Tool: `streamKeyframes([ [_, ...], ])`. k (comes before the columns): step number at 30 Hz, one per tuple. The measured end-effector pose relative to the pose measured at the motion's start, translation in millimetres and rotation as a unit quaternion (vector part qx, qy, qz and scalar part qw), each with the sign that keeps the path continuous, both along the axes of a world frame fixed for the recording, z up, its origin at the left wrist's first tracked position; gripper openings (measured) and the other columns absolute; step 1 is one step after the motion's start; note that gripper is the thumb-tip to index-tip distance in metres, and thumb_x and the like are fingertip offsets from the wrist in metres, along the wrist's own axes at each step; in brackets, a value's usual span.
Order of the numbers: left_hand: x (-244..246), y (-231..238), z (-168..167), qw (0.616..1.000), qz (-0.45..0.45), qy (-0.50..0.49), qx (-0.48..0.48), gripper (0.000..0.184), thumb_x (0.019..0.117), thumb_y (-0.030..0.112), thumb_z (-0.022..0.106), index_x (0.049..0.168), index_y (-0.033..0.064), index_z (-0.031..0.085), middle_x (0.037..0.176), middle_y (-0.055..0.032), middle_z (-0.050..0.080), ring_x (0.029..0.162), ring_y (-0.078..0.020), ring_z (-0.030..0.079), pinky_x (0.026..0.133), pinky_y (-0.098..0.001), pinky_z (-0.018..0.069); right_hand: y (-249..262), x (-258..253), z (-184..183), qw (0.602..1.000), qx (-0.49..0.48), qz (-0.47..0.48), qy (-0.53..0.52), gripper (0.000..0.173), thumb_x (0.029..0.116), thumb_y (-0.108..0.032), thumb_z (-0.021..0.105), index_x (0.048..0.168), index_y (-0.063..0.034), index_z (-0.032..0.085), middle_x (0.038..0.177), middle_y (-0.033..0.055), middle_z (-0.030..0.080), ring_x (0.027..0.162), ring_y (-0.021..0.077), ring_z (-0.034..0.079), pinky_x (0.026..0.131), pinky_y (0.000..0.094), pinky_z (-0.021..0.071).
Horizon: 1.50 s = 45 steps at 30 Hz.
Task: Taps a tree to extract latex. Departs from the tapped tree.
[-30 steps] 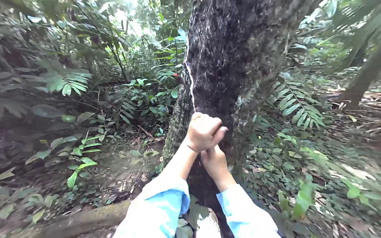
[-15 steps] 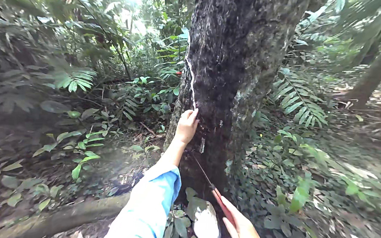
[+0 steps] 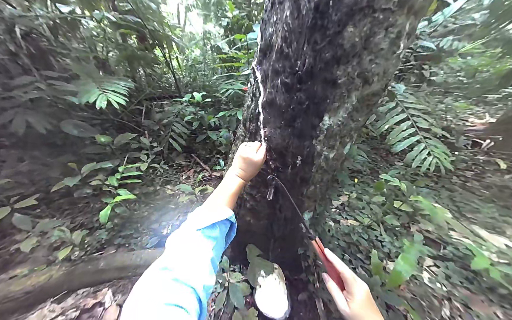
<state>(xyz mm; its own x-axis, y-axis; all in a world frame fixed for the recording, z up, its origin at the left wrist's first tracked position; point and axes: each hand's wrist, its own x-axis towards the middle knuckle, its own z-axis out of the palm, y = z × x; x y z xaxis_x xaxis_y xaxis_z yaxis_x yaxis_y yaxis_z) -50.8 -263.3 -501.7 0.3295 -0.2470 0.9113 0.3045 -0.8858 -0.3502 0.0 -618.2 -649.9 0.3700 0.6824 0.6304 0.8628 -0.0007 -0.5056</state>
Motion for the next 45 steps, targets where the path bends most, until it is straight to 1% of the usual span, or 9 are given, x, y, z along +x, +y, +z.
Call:
streamKeyframes([
  [4,-3,-1,12,0.998,0.013,0.026,-0.046,0.012,0.0868,0.000,0.063,0.078,-0.0051,0.068,0.077,-0.0208,0.069,0.072,-0.0358,0.072,0.064,-0.0460,0.0583,5,14,6,1.000,0.000,0.001,-0.002,0.050,0.0915,-0.007,0.057,0.139,0.0092,0.057,0.125,0.0268,0.069,0.104,0.0357,0.073,0.090,0.0450,0.0589],
  [8,-25,2,10,0.964,0.056,0.025,-0.260,0.016,0.0925,0.003,0.061,0.093,-0.0109,0.070,0.096,-0.0268,0.072,0.094,-0.0425,0.073,0.083,-0.0535,0.0588,9,32,13,1.000,-0.001,0.001,-0.021,0.053,0.0934,-0.013,0.054,0.143,0.0039,0.056,0.129,0.0218,0.069,0.108,0.0313,0.073,0.093,0.0416,0.0582],
  [12,-46,-6,-14,0.914,0.078,0.035,-0.398,0.019,0.0962,0.003,0.059,0.103,-0.0123,0.069,0.102,-0.0285,0.069,0.099,-0.0425,0.070,0.090,-0.0536,0.0561,6,44,31,0.998,-0.030,-0.010,-0.046,0.054,0.0931,-0.014,0.054,0.146,-0.0040,0.056,0.119,0.0209,0.073,0.093,0.0356,0.074,0.080,0.0507,0.0602],
  [16,-57,-35,-18,0.814,0.051,0.101,-0.570,0.026,0.1047,0.010,0.051,0.118,-0.0077,0.066,0.118,-0.0259,0.066,0.112,-0.0366,0.066,0.102,-0.0506,0.0503,-1,56,43,0.994,-0.045,-0.010,-0.101,0.055,0.0915,-0.009,0.057,0.146,-0.0068,0.057,0.093,0.0219,0.072,0.074,0.0386,0.071,0.066,0.0547,0.0593],
  [22,-32,-115,-26,0.668,-0.162,0.001,-0.727,0.026,0.1063,0.010,0.050,0.118,-0.0076,0.064,0.103,-0.0158,0.068,0.087,-0.0149,0.068,0.082,-0.0309,0.0569,-2,72,49,0.986,-0.026,-0.013,-0.164,0.053,0.0897,-0.011,0.055,0.142,-0.0120,0.063,0.085,0.0180,0.071,0.063,0.0327,0.069,0.055,0.0485,0.0580],
  [26,-21,-184,-21,0.512,-0.266,0.035,-0.816,0.039,0.1089,0.019,0.049,0.138,-0.0073,0.052,0.122,-0.0200,0.064,0.098,-0.0196,0.068,0.085,-0.0345,0.0570,-1,72,53,0.986,-0.021,-0.007,-0.167,0.053,0.0883,-0.012,0.055,0.140,-0.0108,0.065,0.083,0.0173,0.071,0.061,0.0325,0.068,0.055,0.0475,0.0577],
  [29,-11,-206,-27,0.453,-0.329,0.073,-0.825,0.040,0.1080,0.013,0.050,0.143,-0.0056,0.044,0.119,-0.0164,0.065,0.096,-0.0163,0.068,0.082,-0.0328,0.0581,-2,71,58,0.988,-0.033,-0.005,-0.154,0.053,0.0894,-0.014,0.056,0.141,-0.0097,0.064,0.085,0.0174,0.072,0.066,0.0331,0.070,0.059,0.0491,0.0593],
  [37,0,-212,-32,0.446,-0.357,0.028,-0.820,0.030,0.1077,0.006,0.047,0.134,-0.0070,0.049,0.109,-0.0136,0.065,0.085,-0.0131,0.069,0.074,-0.0300,0.0599,-6,74,69,0.987,-0.052,-0.003,-0.153,0.054,0.0897,-0.015,0.055,0.143,-0.0104,0.062,0.084,0.0165,0.071,0.065,0.0328,0.069,0.059,0.0491,0.0587],
  [45,2,-207,-40,0.447,-0.397,0.004,-0.802,0.028,0.1074,0.003,0.044,0.132,-0.0082,0.048,0.106,-0.0112,0.065,0.082,-0.0107,0.069,0.074,-0.0273,0.0603,2,61,71,0.972,-0.043,-0.062,-0.225,0.051,0.0888,-0.006,0.059,0.138,-0.0139,0.067,0.075,0.0185,0.067,0.052,0.0341,0.065,0.045,0.0472,0.0538],
])
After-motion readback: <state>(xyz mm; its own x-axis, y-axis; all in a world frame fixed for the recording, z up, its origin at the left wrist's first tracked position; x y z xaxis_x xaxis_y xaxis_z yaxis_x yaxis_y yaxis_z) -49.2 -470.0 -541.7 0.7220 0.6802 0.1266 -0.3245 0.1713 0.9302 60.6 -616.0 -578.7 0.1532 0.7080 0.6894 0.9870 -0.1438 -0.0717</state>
